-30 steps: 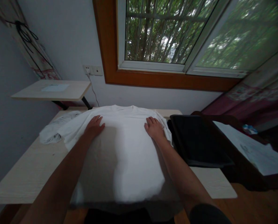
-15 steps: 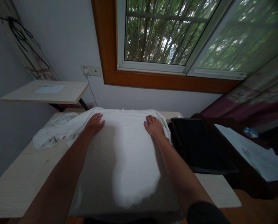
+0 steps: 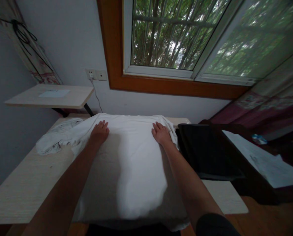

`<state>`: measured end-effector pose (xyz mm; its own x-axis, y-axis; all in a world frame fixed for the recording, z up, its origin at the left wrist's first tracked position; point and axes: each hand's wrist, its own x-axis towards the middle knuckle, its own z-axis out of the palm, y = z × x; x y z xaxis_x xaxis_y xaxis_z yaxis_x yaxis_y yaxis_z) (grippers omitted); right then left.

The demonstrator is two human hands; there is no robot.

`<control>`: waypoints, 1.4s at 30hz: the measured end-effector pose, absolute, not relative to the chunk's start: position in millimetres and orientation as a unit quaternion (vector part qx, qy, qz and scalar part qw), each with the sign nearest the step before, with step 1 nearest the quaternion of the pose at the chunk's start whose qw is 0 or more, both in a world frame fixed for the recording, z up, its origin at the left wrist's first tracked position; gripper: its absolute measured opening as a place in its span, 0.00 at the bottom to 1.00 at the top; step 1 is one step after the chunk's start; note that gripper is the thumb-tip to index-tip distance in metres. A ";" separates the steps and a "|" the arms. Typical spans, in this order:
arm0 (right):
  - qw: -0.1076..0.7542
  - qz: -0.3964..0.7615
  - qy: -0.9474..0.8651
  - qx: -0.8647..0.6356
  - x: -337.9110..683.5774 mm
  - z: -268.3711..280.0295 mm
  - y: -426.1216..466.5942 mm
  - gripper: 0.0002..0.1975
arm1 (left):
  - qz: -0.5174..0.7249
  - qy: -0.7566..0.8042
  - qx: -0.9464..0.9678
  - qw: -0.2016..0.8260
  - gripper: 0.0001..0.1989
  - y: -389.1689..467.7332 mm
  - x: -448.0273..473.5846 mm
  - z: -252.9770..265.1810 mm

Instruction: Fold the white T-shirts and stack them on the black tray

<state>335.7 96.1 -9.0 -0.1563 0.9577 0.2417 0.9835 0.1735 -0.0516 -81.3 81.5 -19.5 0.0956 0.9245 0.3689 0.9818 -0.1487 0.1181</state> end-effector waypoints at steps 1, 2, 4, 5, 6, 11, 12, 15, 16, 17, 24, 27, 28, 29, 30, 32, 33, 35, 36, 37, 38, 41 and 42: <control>0.112 -0.060 -0.760 -0.638 337.3 -10.1 93.9 0.26 | -0.183 -0.646 -0.737 0.078 0.26 74.5 -80.6 -18.8; 0.115 -0.062 -0.761 -0.635 338.9 -11.0 91.8 0.26 | -0.182 -0.644 -0.740 0.075 0.26 66.9 -80.2 -18.0; 0.119 -0.065 -0.762 -0.634 341.7 -12.3 87.7 0.26 | -0.171 -0.636 -0.749 0.066 0.26 49.6 -80.2 -16.6; 0.120 -0.066 -0.761 -0.635 342.9 -12.6 85.6 0.26 | -0.163 -0.633 -0.754 0.063 0.26 39.7 -80.6 -16.1; 0.120 -0.067 -0.760 -0.635 344.0 -12.7 83.5 0.26 | -0.157 -0.630 -0.758 0.061 0.26 29.1 -81.1 -15.8; 0.132 -0.072 -0.765 -0.627 348.0 -10.4 68.2 0.26 | -0.155 -0.622 -0.765 0.068 0.27 -27.0 -88.0 -17.8; 0.134 -0.070 -0.766 -0.624 348.9 -10.0 63.8 0.25 | -0.154 -0.621 -0.766 0.069 0.27 -36.9 -90.2 -18.9; 0.148 -0.066 -0.773 -0.613 351.6 -9.3 47.1 0.24 | -0.149 -0.620 -0.767 0.074 0.28 -60.4 -97.2 -21.9; 0.154 -0.066 -0.776 -0.608 352.5 -9.1 40.0 0.24 | -0.150 -0.620 -0.766 0.077 0.27 -66.2 -99.2 -22.2; 0.161 -0.067 -0.778 -0.604 353.3 -8.8 32.1 0.24 | -0.152 -0.621 -0.765 0.079 0.27 -71.3 -100.7 -22.0; 0.181 -0.073 -0.760 -0.620 357.5 -2.8 -31.1 0.21 | -0.179 -0.629 -0.753 0.069 0.23 -94.7 -97.5 -7.1; 0.188 -0.080 -0.761 -0.615 358.3 -1.1 -45.6 0.21 | -0.184 -0.626 -0.755 0.065 0.23 -98.3 -94.0 -3.7; 0.188 -0.080 -0.761 -0.616 358.2 -0.7 -47.2 0.21 | -0.186 -0.625 -0.755 0.064 0.23 -98.0 -93.5 -3.8; 0.188 -0.080 -0.760 -0.617 358.0 -0.4 -47.3 0.21 | -0.187 -0.626 -0.754 0.063 0.24 -97.0 -93.2 -4.5; 0.187 -0.080 -0.759 -0.618 357.6 -0.2 -46.1 0.21 | -0.189 -0.627 -0.753 0.061 0.24 -95.2 -93.3 -5.7; 0.185 -0.082 -0.759 -0.619 356.9 0.1 -40.9 0.21 | -0.190 -0.629 -0.752 0.058 0.25 -89.6 -94.5 -8.9; 0.184 -0.084 -0.759 -0.618 356.6 0.1 -37.4 0.21 | -0.190 -0.629 -0.752 0.057 0.25 -86.0 -95.5 -10.7; 0.179 -0.088 -0.760 -0.619 356.2 -0.2 -29.4 0.21 | -0.185 -0.629 -0.753 0.055 0.25 -77.6 -97.7 -13.9; 0.178 -0.090 -0.759 -0.620 356.1 -0.4 -25.0 0.22 | -0.182 -0.630 -0.753 0.057 0.25 -73.1 -98.7 -15.0; 0.176 -0.091 -0.759 -0.620 356.1 -0.8 -20.5 0.22 | -0.179 -0.630 -0.754 0.058 0.25 -68.5 -99.5 -15.8; 0.174 -0.092 -0.759 -0.621 356.1 -1.2 -15.9 0.22 | -0.177 -0.629 -0.755 0.058 0.25 -63.8 -100.1 -16.3; 0.170 -0.092 -0.760 -0.620 356.6 -2.5 -1.3 0.22 | -0.169 -0.628 -0.757 0.057 0.26 -49.0 -100.3 -16.2; 0.168 -0.092 -0.760 -0.621 356.8 -2.8 3.7 0.22 | -0.166 -0.630 -0.756 0.057 0.25 -43.7 -99.9 -16.0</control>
<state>356.8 3.7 -2.8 -0.1733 0.9132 0.3689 0.9748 0.2125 -0.0681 -99.9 -43.7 -16.0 0.1511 0.9342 0.3231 0.9721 -0.1997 0.1228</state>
